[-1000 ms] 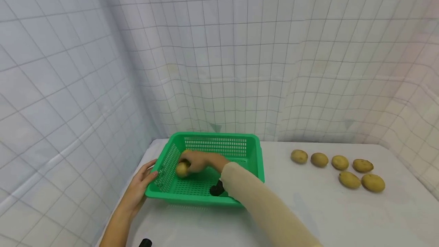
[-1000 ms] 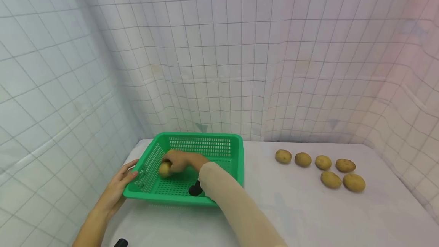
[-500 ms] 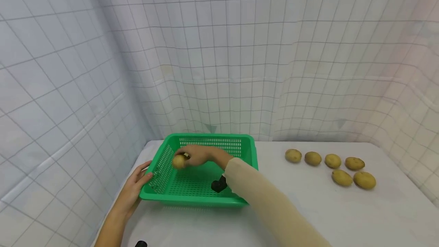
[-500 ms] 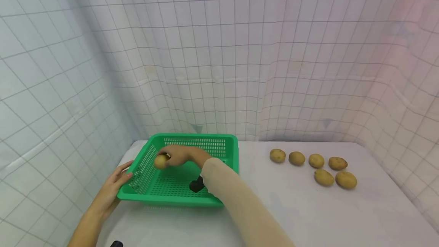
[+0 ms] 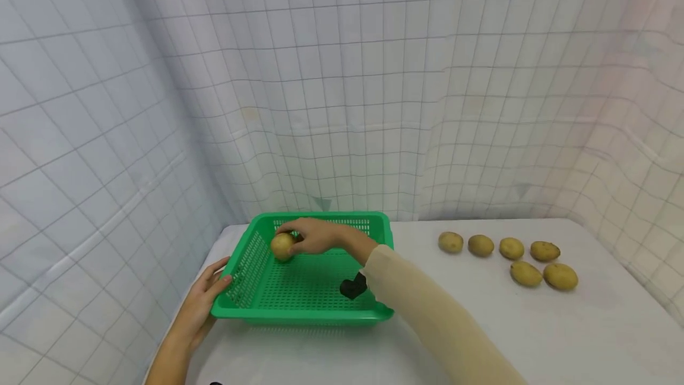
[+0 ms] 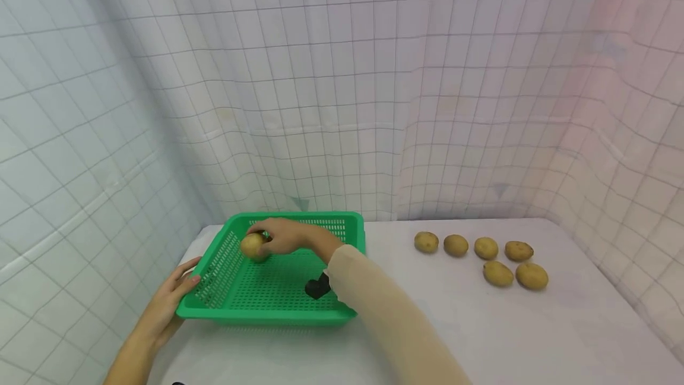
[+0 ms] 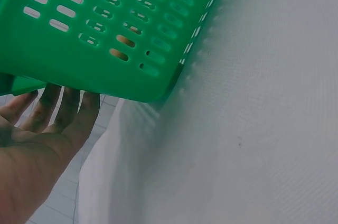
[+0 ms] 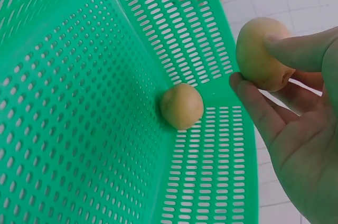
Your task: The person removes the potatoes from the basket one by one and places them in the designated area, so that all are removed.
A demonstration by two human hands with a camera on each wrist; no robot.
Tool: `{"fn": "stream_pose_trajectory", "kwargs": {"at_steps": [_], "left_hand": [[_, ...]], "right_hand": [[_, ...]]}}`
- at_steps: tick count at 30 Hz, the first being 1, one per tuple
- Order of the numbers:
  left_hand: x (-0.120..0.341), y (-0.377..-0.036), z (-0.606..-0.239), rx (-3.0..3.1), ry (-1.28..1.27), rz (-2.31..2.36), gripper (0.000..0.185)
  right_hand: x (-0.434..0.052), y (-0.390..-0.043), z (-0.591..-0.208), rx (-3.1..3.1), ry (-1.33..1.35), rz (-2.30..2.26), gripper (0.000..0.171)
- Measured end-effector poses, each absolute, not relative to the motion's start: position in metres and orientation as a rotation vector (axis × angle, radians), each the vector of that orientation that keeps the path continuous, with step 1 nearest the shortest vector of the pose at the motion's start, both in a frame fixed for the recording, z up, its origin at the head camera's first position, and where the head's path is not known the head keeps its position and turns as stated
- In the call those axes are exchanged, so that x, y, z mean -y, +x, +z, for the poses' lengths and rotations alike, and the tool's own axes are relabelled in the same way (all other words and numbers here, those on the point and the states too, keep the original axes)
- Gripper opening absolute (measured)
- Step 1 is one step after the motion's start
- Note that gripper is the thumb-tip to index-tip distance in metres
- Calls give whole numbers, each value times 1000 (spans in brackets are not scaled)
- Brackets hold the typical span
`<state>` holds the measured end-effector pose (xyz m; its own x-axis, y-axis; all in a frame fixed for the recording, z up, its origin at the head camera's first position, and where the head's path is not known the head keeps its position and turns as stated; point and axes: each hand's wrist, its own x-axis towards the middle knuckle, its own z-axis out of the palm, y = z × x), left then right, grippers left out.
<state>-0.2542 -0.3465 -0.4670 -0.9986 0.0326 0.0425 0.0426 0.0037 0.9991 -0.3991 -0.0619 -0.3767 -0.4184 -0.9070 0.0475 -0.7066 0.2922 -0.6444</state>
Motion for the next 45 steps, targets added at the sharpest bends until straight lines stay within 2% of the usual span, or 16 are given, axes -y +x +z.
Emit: {"fn": "stream_pose_trajectory", "kwargs": {"at_steps": [21,45], "left_hand": [[347,-258,-463,2207,-138,-2226,64],[347,-255,-466,2213,-103,-2189,62]], "right_hand": [[3,-400,-379,-2278,-1327,-1021,48],[-34,-399,-385,-2356,-1260,-1072,45]]}}
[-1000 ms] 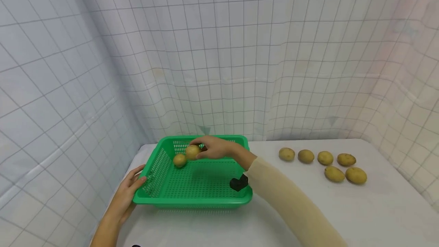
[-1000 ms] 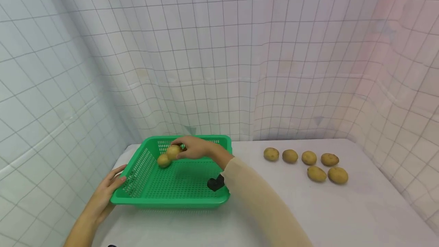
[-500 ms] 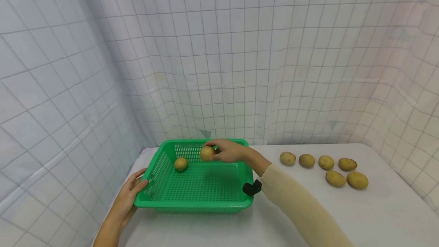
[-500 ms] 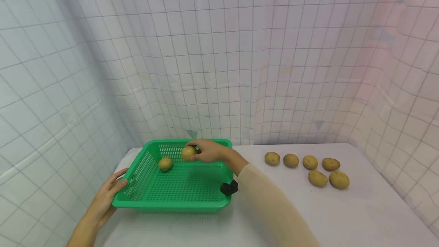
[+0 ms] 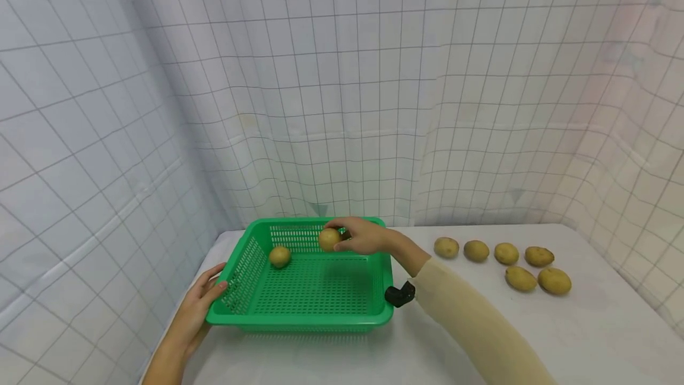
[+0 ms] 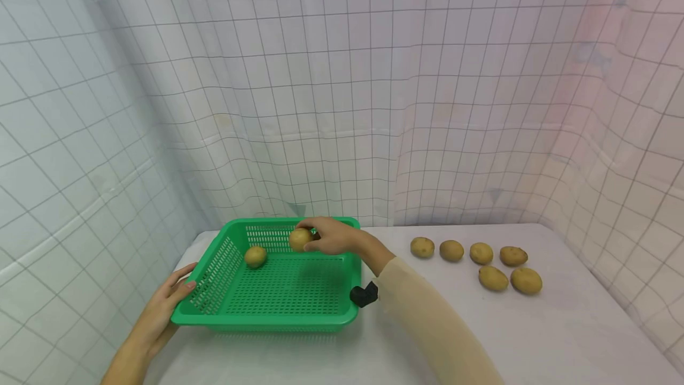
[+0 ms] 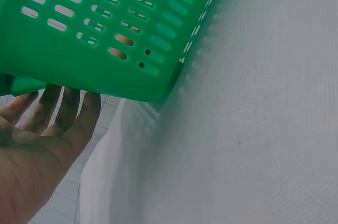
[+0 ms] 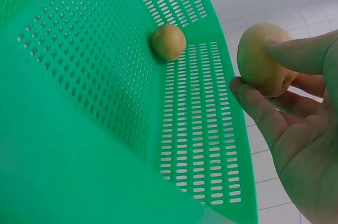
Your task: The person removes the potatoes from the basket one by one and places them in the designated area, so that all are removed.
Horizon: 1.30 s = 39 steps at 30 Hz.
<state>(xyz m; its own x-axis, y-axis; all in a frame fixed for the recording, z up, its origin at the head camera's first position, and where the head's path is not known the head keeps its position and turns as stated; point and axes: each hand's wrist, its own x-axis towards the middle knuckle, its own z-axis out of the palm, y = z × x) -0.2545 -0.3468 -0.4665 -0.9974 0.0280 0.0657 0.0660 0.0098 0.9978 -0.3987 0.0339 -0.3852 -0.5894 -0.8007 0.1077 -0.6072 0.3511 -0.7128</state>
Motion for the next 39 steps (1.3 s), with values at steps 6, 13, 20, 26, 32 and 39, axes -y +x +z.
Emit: {"fn": "stream_pose_trajectory", "kwargs": {"at_steps": [6,13,20,26,32,39], "left_hand": [[348,-253,-468,2206,-118,-2194,61],[349,-253,-469,2193,-112,-2205,61],[350,-253,-470,2221,-94,-2189,63],[349,-254,-469,2223,-107,-2195,63],[349,-255,-468,2235,-118,-2173,63],[347,-257,-468,2219,-115,-2188,61]], "right_hand": [[-39,-400,-389,-2373,-1271,-1045,47],[-50,-400,-394,-2379,-1268,-1035,49],[-63,-399,-397,-2385,-1236,-1050,49],[-75,-396,-398,-2398,-1220,-1055,49],[-88,-394,-397,-2423,-1166,-1076,49],[-100,-394,-401,-2438,-1186,-1114,46]]}}
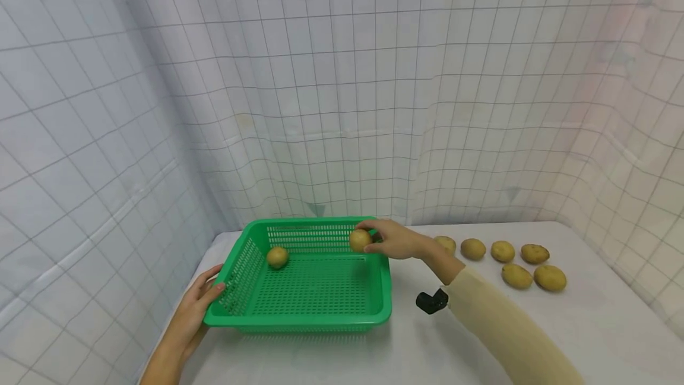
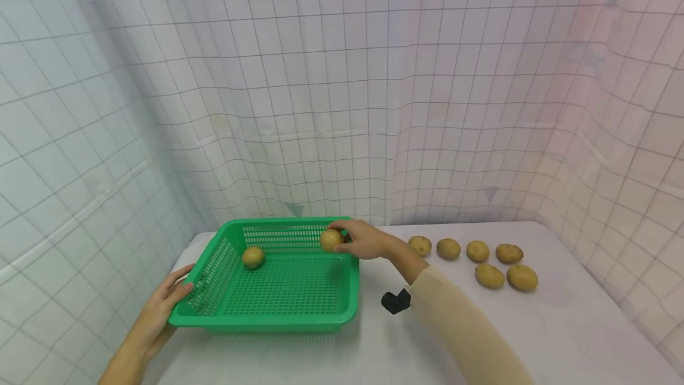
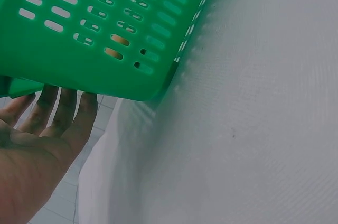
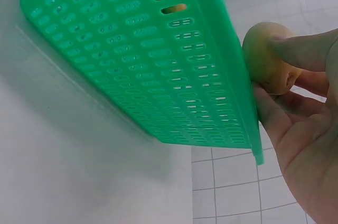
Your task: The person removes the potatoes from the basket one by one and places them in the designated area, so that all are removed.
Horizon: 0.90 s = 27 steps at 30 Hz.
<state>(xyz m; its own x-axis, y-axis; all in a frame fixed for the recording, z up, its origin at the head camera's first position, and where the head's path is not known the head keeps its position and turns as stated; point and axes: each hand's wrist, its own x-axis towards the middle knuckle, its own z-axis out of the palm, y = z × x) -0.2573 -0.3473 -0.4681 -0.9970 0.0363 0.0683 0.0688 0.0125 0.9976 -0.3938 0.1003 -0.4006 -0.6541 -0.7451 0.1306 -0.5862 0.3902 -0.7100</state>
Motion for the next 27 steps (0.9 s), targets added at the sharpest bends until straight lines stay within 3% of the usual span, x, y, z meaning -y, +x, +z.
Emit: {"fn": "stream_pose_trajectory", "kwargs": {"at_steps": [7,27], "left_hand": [[347,-256,-467,2228,-111,-2188,62],[350,-252,-464,2236,-107,-2214,61]], "right_hand": [[-114,-385,-402,-2397,-1244,-1174,45],[-161,-371,-411,-2380,-1057,-1331,57]]}}
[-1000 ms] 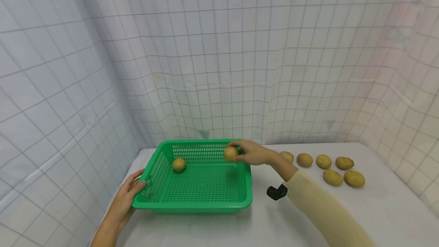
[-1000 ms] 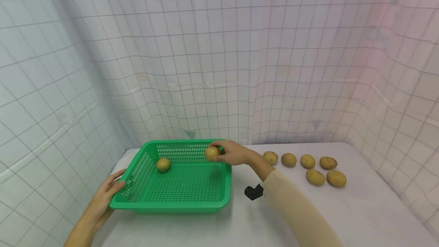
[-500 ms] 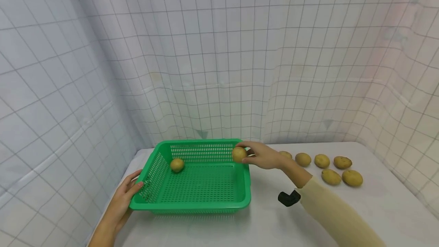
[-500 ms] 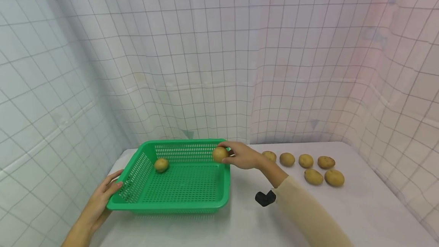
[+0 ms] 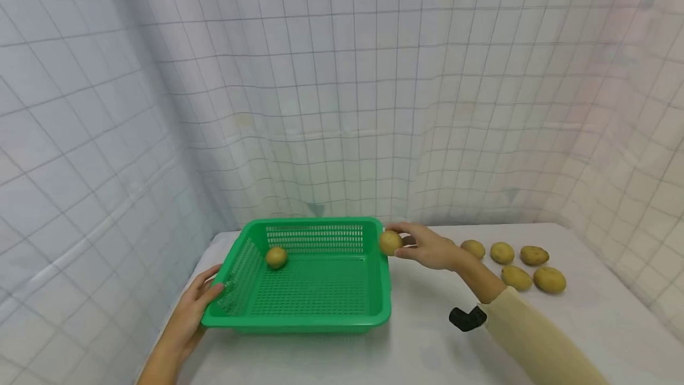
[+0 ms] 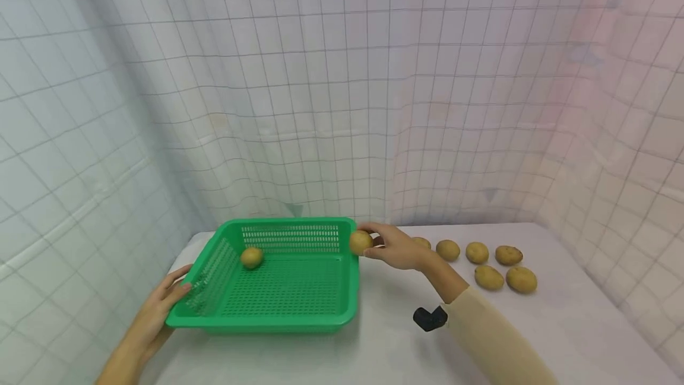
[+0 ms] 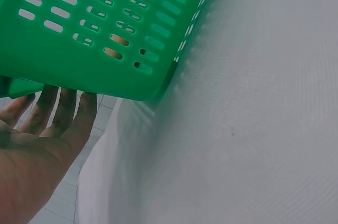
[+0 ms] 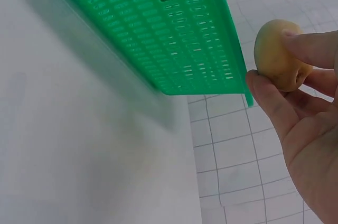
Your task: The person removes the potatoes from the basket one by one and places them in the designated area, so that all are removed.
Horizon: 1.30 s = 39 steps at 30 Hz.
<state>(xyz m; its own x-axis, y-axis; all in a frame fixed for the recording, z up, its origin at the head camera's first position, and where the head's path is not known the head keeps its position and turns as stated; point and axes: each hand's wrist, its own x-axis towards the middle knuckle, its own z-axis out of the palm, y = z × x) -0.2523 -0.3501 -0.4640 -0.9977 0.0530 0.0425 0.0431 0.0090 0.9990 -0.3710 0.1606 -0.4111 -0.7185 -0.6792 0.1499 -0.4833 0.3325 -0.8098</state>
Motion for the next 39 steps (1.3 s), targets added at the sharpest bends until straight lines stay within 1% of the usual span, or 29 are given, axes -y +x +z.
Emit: {"fn": "stream_pose_trajectory", "kwargs": {"at_steps": [11,18,26,36,39], "left_hand": [[348,-254,-467,-2212,134,2223,62],[347,-254,-467,-2208,167,2230,61],[348,-254,-468,-2209,143,2236,58],[349,-255,-467,-2215,126,2222,59],[349,-255,-468,-2211,128,2224,58]], "right_hand": [[-204,-367,-433,-2461,-987,-1378,54],[-220,-363,-440,-2464,-938,-1391,54],[-237,-359,-453,-2494,-883,-1391,53],[-265,-353,-466,-2499,-819,-1414,60],[-275,-349,-468,-2496,-743,-1376,61]]}}
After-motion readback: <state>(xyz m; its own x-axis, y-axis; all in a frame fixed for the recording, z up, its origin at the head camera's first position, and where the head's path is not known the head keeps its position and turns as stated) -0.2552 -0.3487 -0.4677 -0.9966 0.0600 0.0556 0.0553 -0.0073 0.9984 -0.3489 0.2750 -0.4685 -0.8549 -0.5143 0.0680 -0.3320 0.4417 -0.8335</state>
